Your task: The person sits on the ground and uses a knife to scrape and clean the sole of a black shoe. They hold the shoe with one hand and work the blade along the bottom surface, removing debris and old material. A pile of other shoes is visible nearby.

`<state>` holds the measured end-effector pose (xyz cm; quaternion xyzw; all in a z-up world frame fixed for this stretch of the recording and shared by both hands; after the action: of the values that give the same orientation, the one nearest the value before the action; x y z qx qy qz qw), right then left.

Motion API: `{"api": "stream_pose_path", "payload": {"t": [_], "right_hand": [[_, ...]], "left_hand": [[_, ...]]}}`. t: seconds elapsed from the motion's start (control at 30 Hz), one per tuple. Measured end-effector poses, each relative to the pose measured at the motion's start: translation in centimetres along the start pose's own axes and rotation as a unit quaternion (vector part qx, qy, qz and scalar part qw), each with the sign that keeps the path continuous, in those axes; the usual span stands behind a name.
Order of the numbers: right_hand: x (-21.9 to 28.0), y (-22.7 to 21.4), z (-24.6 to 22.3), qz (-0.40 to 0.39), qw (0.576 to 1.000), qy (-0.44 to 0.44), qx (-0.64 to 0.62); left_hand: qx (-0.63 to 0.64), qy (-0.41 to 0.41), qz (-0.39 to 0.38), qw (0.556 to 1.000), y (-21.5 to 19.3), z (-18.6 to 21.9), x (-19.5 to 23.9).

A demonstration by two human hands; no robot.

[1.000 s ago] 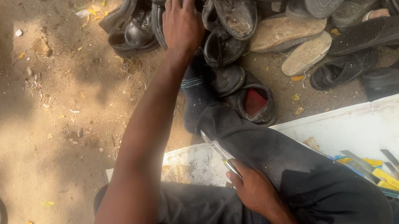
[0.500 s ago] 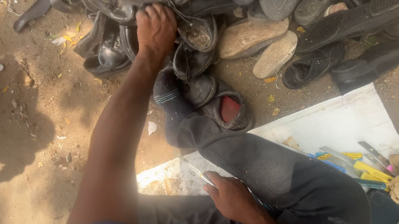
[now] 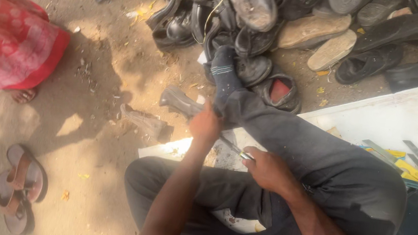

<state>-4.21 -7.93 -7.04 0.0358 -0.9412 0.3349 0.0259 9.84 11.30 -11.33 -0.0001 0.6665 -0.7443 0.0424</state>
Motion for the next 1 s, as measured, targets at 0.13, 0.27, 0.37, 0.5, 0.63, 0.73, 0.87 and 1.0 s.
{"api": "stream_pose_path", "payload": {"t": [0.13, 0.27, 0.37, 0.5, 0.63, 0.73, 0.87, 1.0], "right_hand": [[2.4, -2.5, 1.1, -0.073, 0.992, -0.003, 0.103], [4.0, -4.9, 1.6, -0.161, 0.984, -0.050, 0.056], [2.2, -2.9, 1.5, -0.140, 0.985, 0.001, 0.101], [-0.2, 0.7, 1.8, -0.085, 0.991, 0.003, 0.103], [-0.4, 1.5, 2.3, -0.069, 0.992, -0.008, 0.105], [0.6, 0.9, 1.9, -0.049, 0.995, -0.012, 0.081], [1.7, 0.4, 1.0, -0.038, 0.998, 0.011, 0.050], [2.0, 0.1, 0.6, -0.003, 0.998, -0.029, 0.057]], "left_hand": [[0.573, -0.126, -0.036, 0.809, 3.1, -5.9, 1.5], [0.665, -0.311, 0.148, 0.662, 0.8, -21.4, -1.6], [0.291, -0.141, 0.205, 0.924, 0.2, -23.2, -2.3], [0.017, 0.208, 0.109, 0.972, 3.3, -15.2, -1.7], [0.011, 0.236, 0.269, 0.934, 2.9, -11.6, -1.1], [-0.018, 0.179, 0.235, 0.955, 2.9, -12.0, -0.1], [-0.015, 0.203, 0.269, 0.941, 2.0, -12.3, 0.8], [0.043, 0.252, 0.262, 0.931, 1.6, -12.1, 1.3]]}}
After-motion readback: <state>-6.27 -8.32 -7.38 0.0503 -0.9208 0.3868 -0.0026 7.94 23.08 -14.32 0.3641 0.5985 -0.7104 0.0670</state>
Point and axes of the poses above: each hand's wrist, its own x-axis away from the middle knuckle, its own y-axis out of the palm, z = x × y, the point moved 4 cm from there along -x, towards the middle knuckle, and after that the axes turned 13 degrees about z, right-handed, at the moved point
